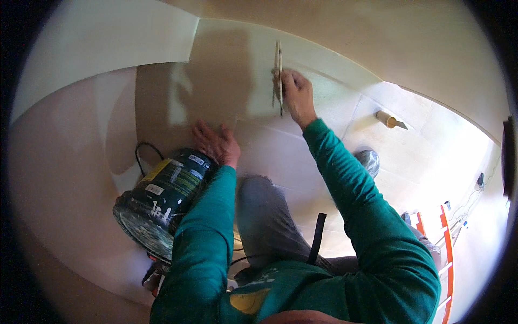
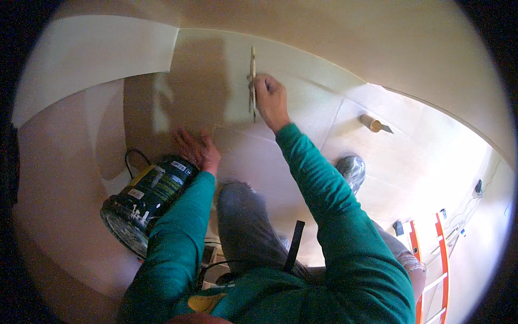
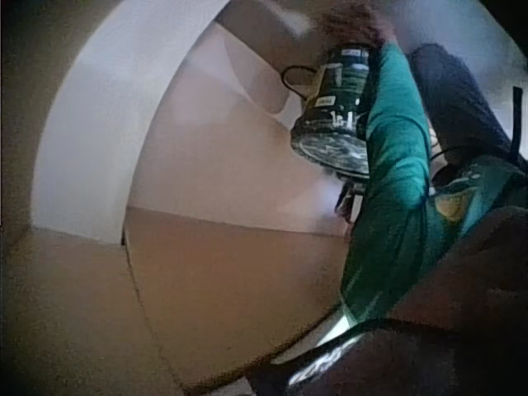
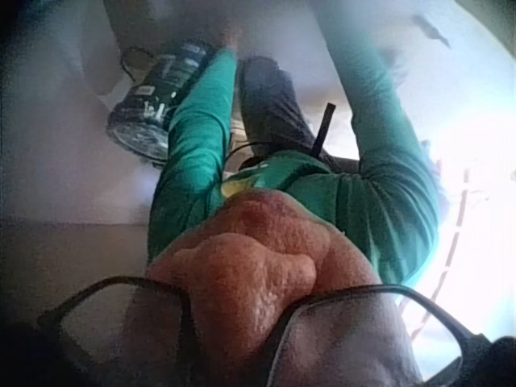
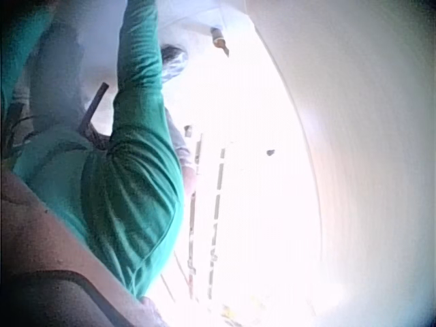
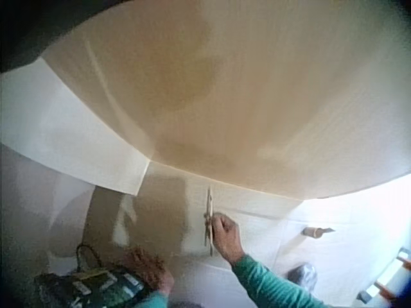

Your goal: The person kneels on the floor and uses a small brush to apply a sealant or caulk along the base of a wall and around a floor pipe. They repeatedly dip the brush into a container to reload the material and smooth the bead along the edges.

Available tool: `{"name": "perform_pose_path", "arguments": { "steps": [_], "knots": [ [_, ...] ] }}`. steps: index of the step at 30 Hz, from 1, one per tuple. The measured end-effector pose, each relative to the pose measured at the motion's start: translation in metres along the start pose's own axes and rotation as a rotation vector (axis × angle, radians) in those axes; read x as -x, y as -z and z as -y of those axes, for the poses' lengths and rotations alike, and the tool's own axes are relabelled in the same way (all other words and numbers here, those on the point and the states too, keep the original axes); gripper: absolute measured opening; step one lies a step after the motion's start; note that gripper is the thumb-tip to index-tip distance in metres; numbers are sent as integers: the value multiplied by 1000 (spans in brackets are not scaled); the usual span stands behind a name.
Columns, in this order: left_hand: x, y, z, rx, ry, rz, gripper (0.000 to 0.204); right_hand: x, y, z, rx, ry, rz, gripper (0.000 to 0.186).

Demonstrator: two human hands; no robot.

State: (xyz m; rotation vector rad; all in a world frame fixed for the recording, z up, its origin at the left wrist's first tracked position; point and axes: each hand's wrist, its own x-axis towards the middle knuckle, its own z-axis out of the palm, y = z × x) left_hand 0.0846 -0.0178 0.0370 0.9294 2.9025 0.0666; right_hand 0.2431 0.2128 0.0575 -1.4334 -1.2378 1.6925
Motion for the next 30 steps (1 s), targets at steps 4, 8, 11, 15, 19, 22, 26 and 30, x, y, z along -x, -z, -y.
{"name": "perform_pose_path", "arguments": {
  "steps": [4, 8, 11, 15, 19, 22, 26, 30],
  "knots": [
    [-6, 2, -5, 4, 40, -50, 81, 47, 30, -18, -3, -35, 195, 28],
    [-58, 2, -57, 218, -163, -63, 71, 54, 62, -25, 30, -101, 338, 25],
    [-117, -3, -124, 283, -480, -93, 68, 54, 77, -23, -58, -248, 376, 26],
    [-170, -4, -190, 187, -493, 32, 67, 58, 80, -24, -278, -364, 355, 26],
    [-181, -6, -228, -8, -338, 127, 71, 57, 80, -31, -232, -338, 358, 26],
    [-176, -4, -245, -77, -293, 159, 76, 53, 80, -41, -177, -262, 371, 27],
    [-170, 5, -259, -56, -184, 230, 80, 51, 80, -48, -98, -202, 374, 25],
    [-173, 10, -262, -70, -158, 301, 81, 51, 79, -46, -133, -185, 370, 24]
  ]
}}
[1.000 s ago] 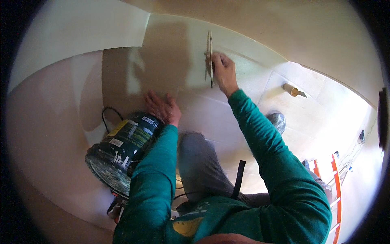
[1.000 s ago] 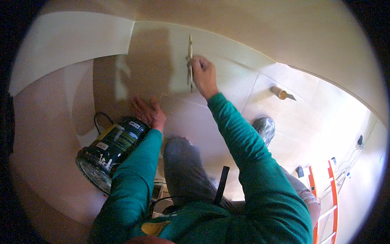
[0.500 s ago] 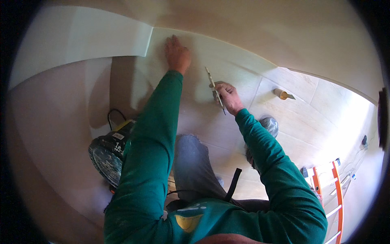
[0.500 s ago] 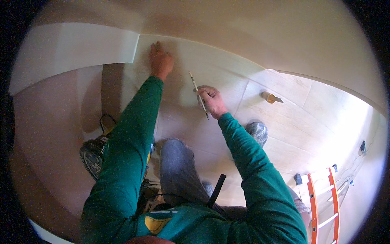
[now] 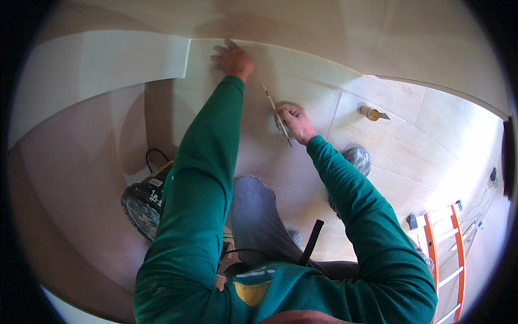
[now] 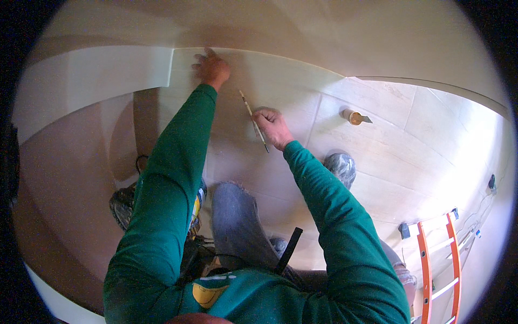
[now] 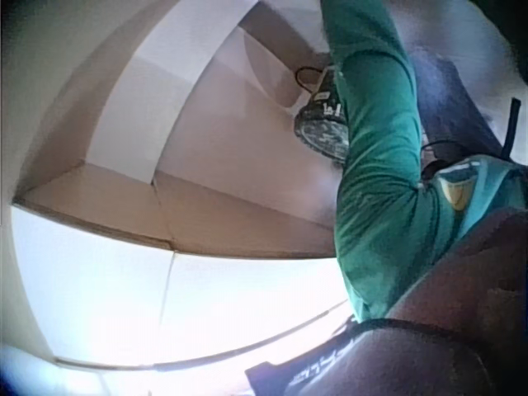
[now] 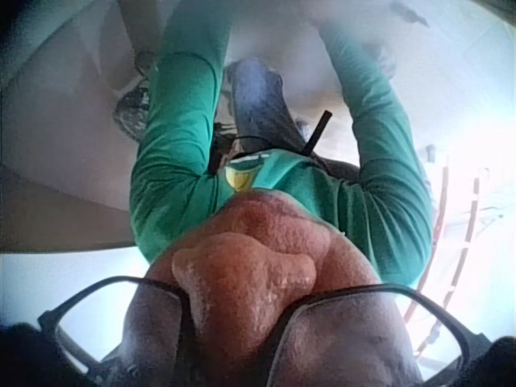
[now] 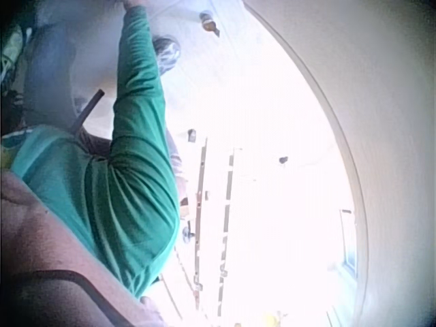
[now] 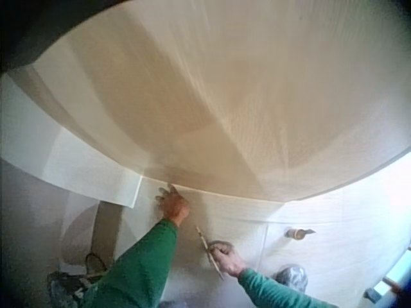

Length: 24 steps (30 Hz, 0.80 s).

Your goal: The person kneels on the floor and uses a small brush to apply a sealant or caulk along the base of a wall and around a floor pipe. They repeatedly dip the brush into a container to reload the material and smooth the bead along the edges.

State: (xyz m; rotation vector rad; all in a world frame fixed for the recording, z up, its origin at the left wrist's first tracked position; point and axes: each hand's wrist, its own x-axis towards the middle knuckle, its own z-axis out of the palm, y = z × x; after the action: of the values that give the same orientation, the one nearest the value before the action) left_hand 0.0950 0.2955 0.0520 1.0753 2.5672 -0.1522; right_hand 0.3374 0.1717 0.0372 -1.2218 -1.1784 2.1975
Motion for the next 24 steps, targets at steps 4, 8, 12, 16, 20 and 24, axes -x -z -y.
{"name": "perform_pose_path", "arguments": {
  "steps": [4, 8, 12, 16, 20, 24],
  "knots": [
    [-12, -17, 5, -66, -77, -6, 80, -1, -1, 4, -41, -30, 16, 24],
    [-26, -39, 11, -192, -200, -59, 74, -2, -2, 7, -58, -20, 15, 24],
    [-28, -23, 13, -308, -468, 94, 57, 1, -6, 12, -121, -43, -9, 24],
    [28, 17, 36, 481, -390, 41, 45, 9, -11, 17, -147, -117, -53, 25],
    [157, 35, 90, 538, -321, -50, 47, 33, -4, 18, 157, -189, -78, 30],
    [321, 35, 165, 449, -132, 72, 65, 56, 24, 39, 599, -126, 22, 36]
  ]
}}
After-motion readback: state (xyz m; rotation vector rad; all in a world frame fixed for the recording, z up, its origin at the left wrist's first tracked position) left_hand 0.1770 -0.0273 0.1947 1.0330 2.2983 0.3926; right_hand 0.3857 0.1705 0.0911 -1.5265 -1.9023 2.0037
